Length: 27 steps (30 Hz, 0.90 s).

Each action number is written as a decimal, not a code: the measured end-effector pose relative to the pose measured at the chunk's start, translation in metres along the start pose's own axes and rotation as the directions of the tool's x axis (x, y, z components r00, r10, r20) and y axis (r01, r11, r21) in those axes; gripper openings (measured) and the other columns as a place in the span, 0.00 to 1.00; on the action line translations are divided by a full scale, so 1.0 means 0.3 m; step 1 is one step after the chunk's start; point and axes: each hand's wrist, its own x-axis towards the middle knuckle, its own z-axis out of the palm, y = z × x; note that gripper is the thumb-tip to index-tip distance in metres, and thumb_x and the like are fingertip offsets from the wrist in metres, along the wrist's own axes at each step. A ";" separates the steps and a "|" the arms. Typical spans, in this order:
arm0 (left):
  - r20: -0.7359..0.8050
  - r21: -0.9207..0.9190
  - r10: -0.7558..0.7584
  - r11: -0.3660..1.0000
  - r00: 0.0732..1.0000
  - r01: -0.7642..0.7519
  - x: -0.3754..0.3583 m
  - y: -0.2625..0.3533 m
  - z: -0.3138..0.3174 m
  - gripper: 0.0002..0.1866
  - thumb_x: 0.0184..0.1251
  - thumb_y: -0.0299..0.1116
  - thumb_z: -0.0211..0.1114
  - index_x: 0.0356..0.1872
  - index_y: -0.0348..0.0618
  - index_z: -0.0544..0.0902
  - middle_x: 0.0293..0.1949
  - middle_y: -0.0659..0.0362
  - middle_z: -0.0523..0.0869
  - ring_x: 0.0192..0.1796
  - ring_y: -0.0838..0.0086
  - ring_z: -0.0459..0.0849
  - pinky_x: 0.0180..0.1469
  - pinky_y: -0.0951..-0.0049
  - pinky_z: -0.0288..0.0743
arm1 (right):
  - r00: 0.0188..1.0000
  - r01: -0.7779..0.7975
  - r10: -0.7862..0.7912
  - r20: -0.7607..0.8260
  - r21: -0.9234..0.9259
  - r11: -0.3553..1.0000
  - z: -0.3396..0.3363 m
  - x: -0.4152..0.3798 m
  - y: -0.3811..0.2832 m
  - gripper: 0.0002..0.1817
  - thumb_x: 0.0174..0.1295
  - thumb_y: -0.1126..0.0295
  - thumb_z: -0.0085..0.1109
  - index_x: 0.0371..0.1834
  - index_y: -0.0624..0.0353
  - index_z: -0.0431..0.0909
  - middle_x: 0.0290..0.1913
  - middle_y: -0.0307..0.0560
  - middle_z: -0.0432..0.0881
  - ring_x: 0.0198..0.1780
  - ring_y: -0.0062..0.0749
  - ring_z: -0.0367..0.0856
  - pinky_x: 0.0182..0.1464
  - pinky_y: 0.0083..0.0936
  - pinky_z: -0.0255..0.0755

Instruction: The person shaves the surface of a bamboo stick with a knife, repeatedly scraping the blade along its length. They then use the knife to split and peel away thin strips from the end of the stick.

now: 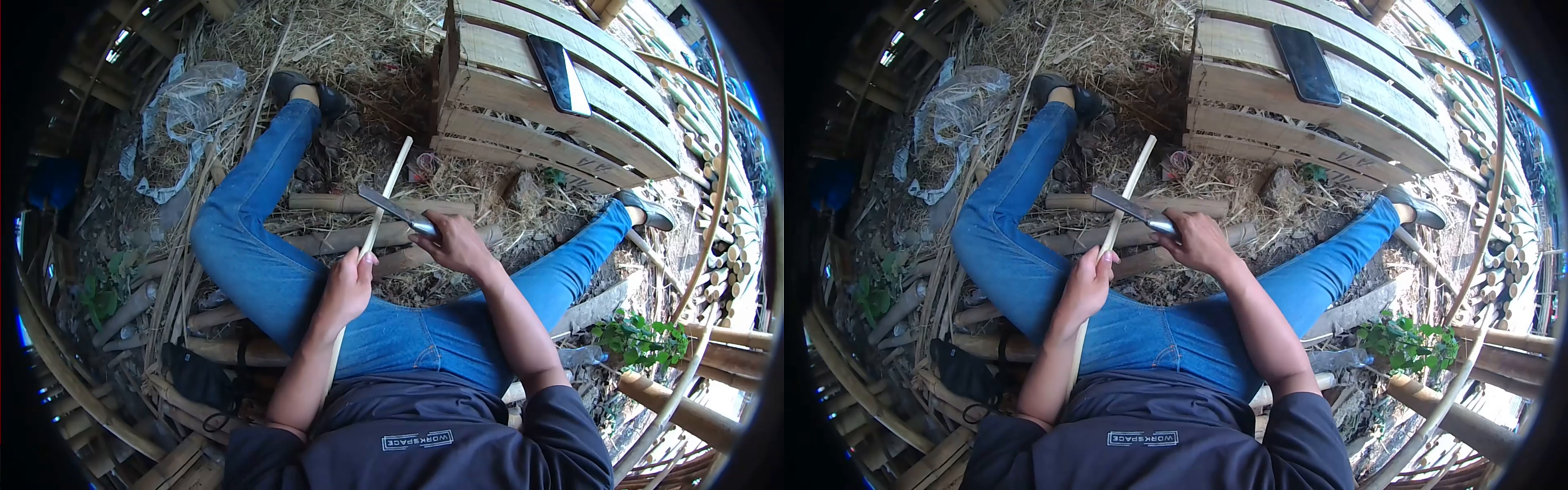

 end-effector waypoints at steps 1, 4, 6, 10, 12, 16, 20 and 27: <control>0.003 -0.004 -0.009 1.000 1.000 0.009 0.002 0.000 -0.003 0.15 0.80 0.38 0.50 0.38 0.38 0.79 0.21 0.59 0.77 0.23 0.73 0.76 0.29 0.67 0.70 | 1.000 0.031 -0.031 0.002 0.002 1.000 0.001 0.000 -0.009 0.19 0.64 0.56 0.64 0.43 0.62 0.78 0.25 0.61 0.80 0.30 0.58 0.80 0.34 0.46 0.71; 0.024 -0.001 -0.059 0.998 0.998 0.059 0.002 0.020 -0.012 0.15 0.79 0.38 0.50 0.38 0.38 0.79 0.21 0.59 0.77 0.24 0.74 0.76 0.29 0.68 0.70 | 0.999 0.032 -0.033 0.028 0.028 0.999 0.012 -0.007 -0.005 0.21 0.65 0.53 0.64 0.49 0.59 0.78 0.25 0.60 0.81 0.30 0.57 0.81 0.34 0.44 0.73; 0.019 0.006 -0.055 0.998 0.998 0.055 0.007 0.020 -0.010 0.14 0.79 0.38 0.51 0.38 0.38 0.79 0.20 0.58 0.77 0.24 0.73 0.77 0.30 0.67 0.70 | 1.000 0.009 -0.010 0.021 0.050 0.999 0.023 -0.007 0.005 0.20 0.65 0.54 0.64 0.48 0.60 0.78 0.25 0.60 0.81 0.30 0.57 0.81 0.35 0.44 0.74; -0.057 0.051 0.029 0.998 0.998 -0.026 0.009 0.007 0.009 0.13 0.77 0.35 0.52 0.37 0.35 0.77 0.26 0.46 0.82 0.31 0.51 0.81 0.34 0.54 0.72 | 0.994 0.018 -0.015 0.108 -0.022 1.000 0.007 -0.003 -0.007 0.19 0.63 0.52 0.64 0.44 0.57 0.82 0.28 0.59 0.84 0.34 0.57 0.84 0.41 0.46 0.77; -0.063 0.112 0.026 0.993 0.998 -0.019 0.008 0.031 0.008 0.13 0.77 0.34 0.53 0.36 0.34 0.76 0.29 0.40 0.84 0.34 0.41 0.82 0.36 0.47 0.73 | 0.990 0.018 -0.006 0.142 -0.080 0.997 0.022 -0.004 -0.018 0.18 0.61 0.53 0.65 0.39 0.58 0.84 0.27 0.58 0.84 0.33 0.58 0.84 0.42 0.47 0.78; -0.083 0.265 0.069 0.963 0.994 -0.044 -0.002 0.032 0.027 0.13 0.77 0.35 0.53 0.37 0.35 0.75 0.30 0.38 0.83 0.35 0.38 0.80 0.38 0.44 0.73 | 0.986 -0.156 0.163 0.036 -0.140 0.978 0.089 -0.003 0.004 0.14 0.55 0.58 0.66 0.30 0.60 0.85 0.29 0.62 0.84 0.34 0.60 0.84 0.44 0.47 0.79; -0.096 0.299 0.077 0.953 0.992 -0.045 -0.009 0.022 0.034 0.12 0.77 0.36 0.53 0.40 0.35 0.75 0.31 0.37 0.83 0.36 0.36 0.79 0.40 0.43 0.73 | 0.983 -0.181 0.179 -0.029 -0.205 0.962 0.125 0.005 0.031 0.09 0.48 0.66 0.63 0.29 0.59 0.86 0.29 0.63 0.84 0.34 0.59 0.85 0.44 0.47 0.79; 0.023 0.053 0.058 0.997 0.998 -0.059 0.007 -0.009 0.010 0.13 0.79 0.36 0.50 0.37 0.38 0.76 0.22 0.52 0.79 0.25 0.64 0.78 0.31 0.62 0.71 | 0.992 -0.118 0.100 -0.080 -0.254 0.960 0.132 0.035 0.068 0.08 0.42 0.70 0.61 0.26 0.58 0.85 0.26 0.61 0.83 0.33 0.58 0.84 0.43 0.47 0.79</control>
